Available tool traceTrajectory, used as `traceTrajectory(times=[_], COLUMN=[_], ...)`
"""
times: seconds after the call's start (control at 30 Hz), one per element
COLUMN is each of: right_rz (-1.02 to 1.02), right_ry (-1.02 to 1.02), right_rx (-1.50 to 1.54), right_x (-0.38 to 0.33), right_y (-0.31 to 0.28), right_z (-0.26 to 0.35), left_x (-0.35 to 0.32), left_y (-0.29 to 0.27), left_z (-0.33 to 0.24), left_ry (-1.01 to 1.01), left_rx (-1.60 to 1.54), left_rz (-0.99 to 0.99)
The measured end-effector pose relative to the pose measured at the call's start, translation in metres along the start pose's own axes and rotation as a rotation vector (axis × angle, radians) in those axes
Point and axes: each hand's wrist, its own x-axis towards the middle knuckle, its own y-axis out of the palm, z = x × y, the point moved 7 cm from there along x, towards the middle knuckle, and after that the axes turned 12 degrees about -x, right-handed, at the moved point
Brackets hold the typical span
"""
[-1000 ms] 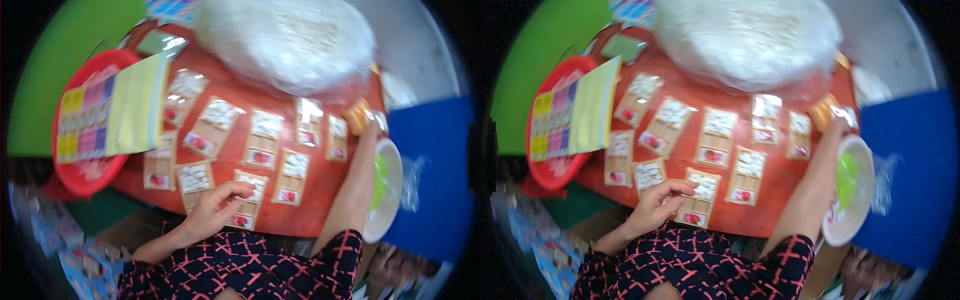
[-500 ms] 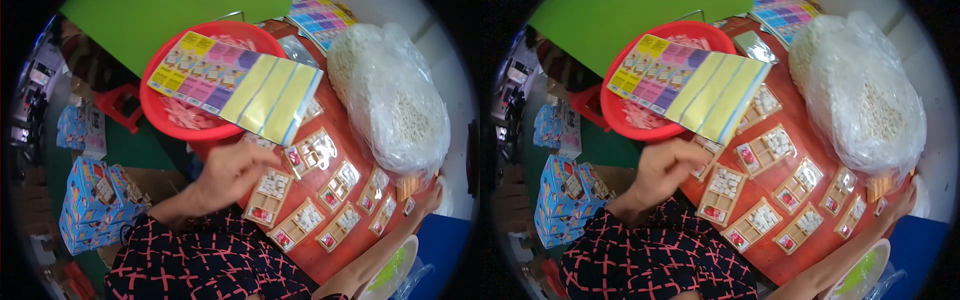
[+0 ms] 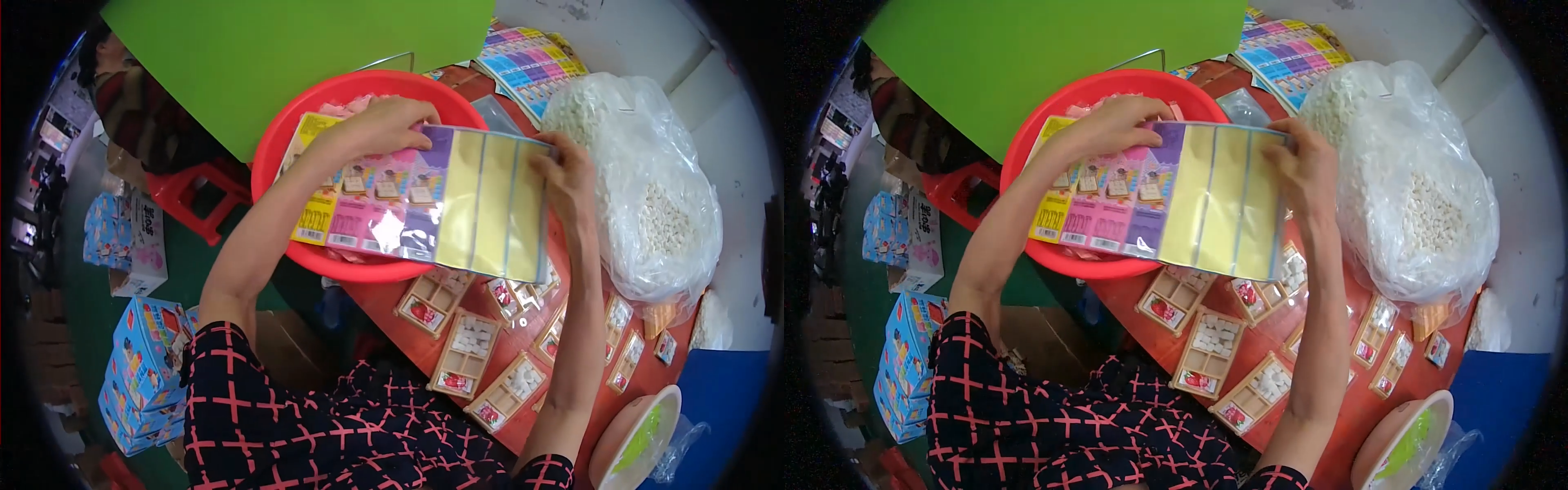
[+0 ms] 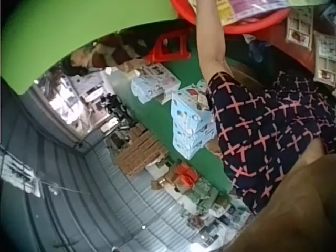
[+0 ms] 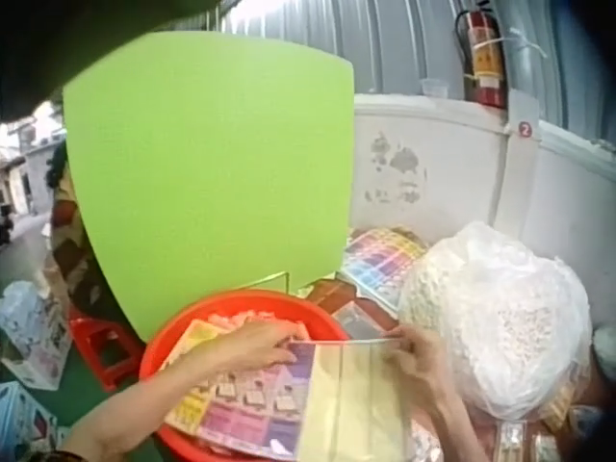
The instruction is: Manually placing small white blocks into plastic trays and sealing them with adhesive labels and plastic wrapping.
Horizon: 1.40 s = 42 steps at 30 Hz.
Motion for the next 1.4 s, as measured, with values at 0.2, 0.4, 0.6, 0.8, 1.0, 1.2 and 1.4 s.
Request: traceTrajectory(times=[0.2,0.4,0.6,0.8,1.0,1.2,1.4], right_rz=[-0.385,-0.522,-0.300,-0.235,-0.494,-0.402,-0.631], right_ry=[-0.107,-0.472,-0.442,-0.496,-0.677,-0.779,-0.663], right_rx=[-0.078,-0.361,-0.096,0.031,-0.251,-0.424,-0.359], right_x=[0.014,-0.007,0.000,0.002,-0.015,-0.031,-0.029], right_y=[-0.017,0.002,0.023,0.024,0.026,0.039,0.012], right_z=[0.012,0.133,0.132,0.136,0.158,0.160,0.147], left_x=[-0.013,-0.034,-0.050,-0.057,-0.053,-0.050,-0.044], left_y=[-0.040,-0.067,-0.074,-0.077,-0.090,-0.092,-0.077], left_z=[-0.016,-0.042,-0.076,-0.083,-0.070,-0.042,-0.073], left_ry=[-0.053,0.136,0.235,0.263,0.105,-0.017,0.214], left_rx=[-0.403,-0.301,-0.192,-0.108,-0.077,-0.248,0.199], left_rz=[-0.153,-0.495,-0.511,-0.479,-0.544,-0.508,-0.624])
